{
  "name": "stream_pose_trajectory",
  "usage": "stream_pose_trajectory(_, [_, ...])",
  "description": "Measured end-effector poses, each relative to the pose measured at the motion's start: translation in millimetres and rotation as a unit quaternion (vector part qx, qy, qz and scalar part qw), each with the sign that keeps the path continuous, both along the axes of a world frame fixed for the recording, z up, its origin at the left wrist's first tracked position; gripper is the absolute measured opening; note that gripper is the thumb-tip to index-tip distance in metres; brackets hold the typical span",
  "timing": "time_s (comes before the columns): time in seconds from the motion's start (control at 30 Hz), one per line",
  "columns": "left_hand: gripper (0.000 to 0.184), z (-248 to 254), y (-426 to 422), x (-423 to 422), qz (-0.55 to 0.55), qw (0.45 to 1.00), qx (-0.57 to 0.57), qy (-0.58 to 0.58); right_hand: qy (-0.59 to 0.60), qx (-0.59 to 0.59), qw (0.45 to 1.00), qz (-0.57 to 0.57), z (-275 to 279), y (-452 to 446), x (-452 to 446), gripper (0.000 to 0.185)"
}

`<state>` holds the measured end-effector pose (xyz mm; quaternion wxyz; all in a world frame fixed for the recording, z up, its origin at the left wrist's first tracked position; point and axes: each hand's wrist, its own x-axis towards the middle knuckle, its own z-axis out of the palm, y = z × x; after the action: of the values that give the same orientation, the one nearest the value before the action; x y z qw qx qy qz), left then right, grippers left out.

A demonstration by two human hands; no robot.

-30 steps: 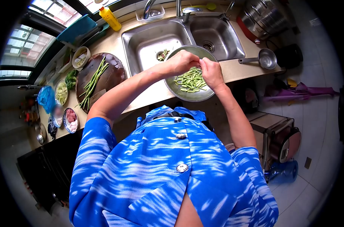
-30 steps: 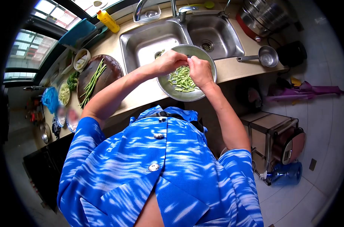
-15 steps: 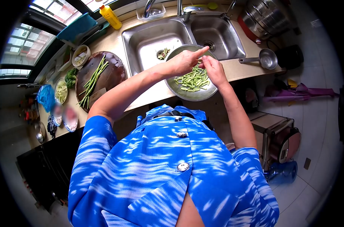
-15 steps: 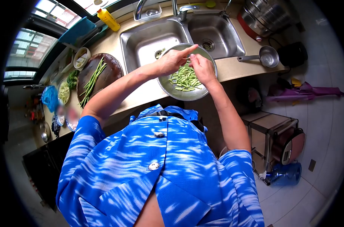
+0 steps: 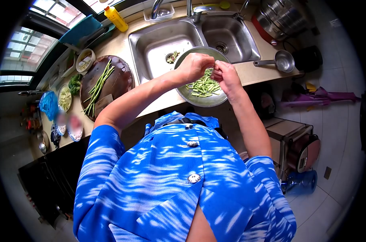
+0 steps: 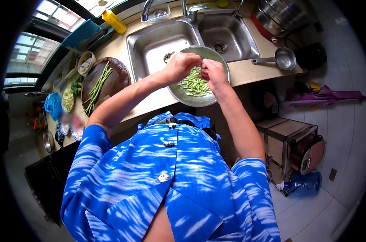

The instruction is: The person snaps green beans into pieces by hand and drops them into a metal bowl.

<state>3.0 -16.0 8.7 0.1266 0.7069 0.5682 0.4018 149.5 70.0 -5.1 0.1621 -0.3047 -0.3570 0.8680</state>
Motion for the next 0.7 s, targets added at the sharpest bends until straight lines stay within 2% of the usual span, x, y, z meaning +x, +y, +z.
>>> stream_pose_trajectory(0.03, [0.009,1.1,0.4,2.1,0.01,0.998,0.054,0.028,0.05,-0.182,0.982,-0.003,6.2,-2.9,-0.4,0.026])
stream_pose_trajectory(0.07, [0.009,2.6,1.3,3.3,0.008,0.998,0.056,0.028,0.05,-0.181,0.982,-0.004,6.6,-3.1,-0.4,0.026])
stream_pose_trajectory(0.13, [0.011,3.0,1.0,3.2,0.004,0.996,0.088,0.025,0.026,-0.313,0.948,-0.052,3.8,-3.7,-0.8,0.027])
stream_pose_trajectory(0.17, [0.012,3.1,0.4,2.9,0.003,0.994,0.103,0.024,0.037,-0.262,0.964,-0.023,-13.2,1.1,4.8,0.024])
stream_pose_trajectory(0.2, [0.012,3.2,0.0,2.9,0.004,0.994,0.102,0.024,0.037,-0.263,0.964,-0.022,-14.8,-1.6,4.7,0.024])
stream_pose_trajectory(0.23, [0.018,3.5,0.2,2.9,0.005,0.996,-0.016,-0.088,-0.103,-0.008,0.995,0.01,-16.4,-4.6,4.9,0.021])
stream_pose_trajectory(0.27, [0.026,3.8,0.7,2.4,0.007,0.971,-0.133,-0.199,-0.233,0.248,0.939,0.04,-17.3,-5.9,5.0,0.019])
stream_pose_trajectory(0.3, [0.046,-13.9,5.1,-6.9,-0.018,0.933,-0.234,-0.272,-0.233,0.249,0.939,0.04,-17.0,-5.5,5.0,0.019])
stream_pose_trajectory(0.33, [0.062,-18.8,6.5,-7.8,-0.028,0.889,-0.293,-0.351,-0.22,0.408,0.886,0.012,-16.5,-4.7,6.0,0.018])
stream_pose_trajectory(0.37, [0.068,-22.8,7.7,-14.3,-0.029,0.847,-0.361,-0.389,-0.202,0.555,0.807,-0.018,-15.6,-3.3,7.0,0.018])
stream_pose_trajectory(0.4, [0.074,-21.2,6.9,-18.8,-0.03,0.799,-0.426,-0.424,-0.177,0.686,0.704,-0.046,-14.3,-2.7,7.7,0.019])
stream_pose_trajectory(0.47, [0.077,-13.3,5.5,-15.2,-0.029,0.789,-0.427,-0.44,-0.176,0.666,0.725,-0.024,9.5,-8.9,4.8,0.02])
stream_pose_trajectory(0.53, [0.081,-15.7,7.3,-15.7,-0.03,0.781,-0.428,-0.454,-0.154,0.727,0.659,0.11,17.0,-11.0,1.9,0.021])
stream_pose_trajectory(0.6, [0.067,-20.5,10.1,-18.9,-0.093,0.77,-0.42,-0.472,-0.144,0.729,0.663,0.089,11.1,-10.5,0.8,0.018])
stream_pose_trajectory(0.63, [0.067,-19.2,10.8,-19.6,-0.092,0.771,-0.418,-0.472,-0.138,0.725,0.672,0.059,12.9,-9.9,1.0,0.017])
stream_pose_trajectory(0.7, [0.039,-16.7,9.2,-20.8,-0.118,0.855,-0.373,-0.34,-0.145,0.713,0.686,0.021,11.7,-7.5,2.2,0.018])
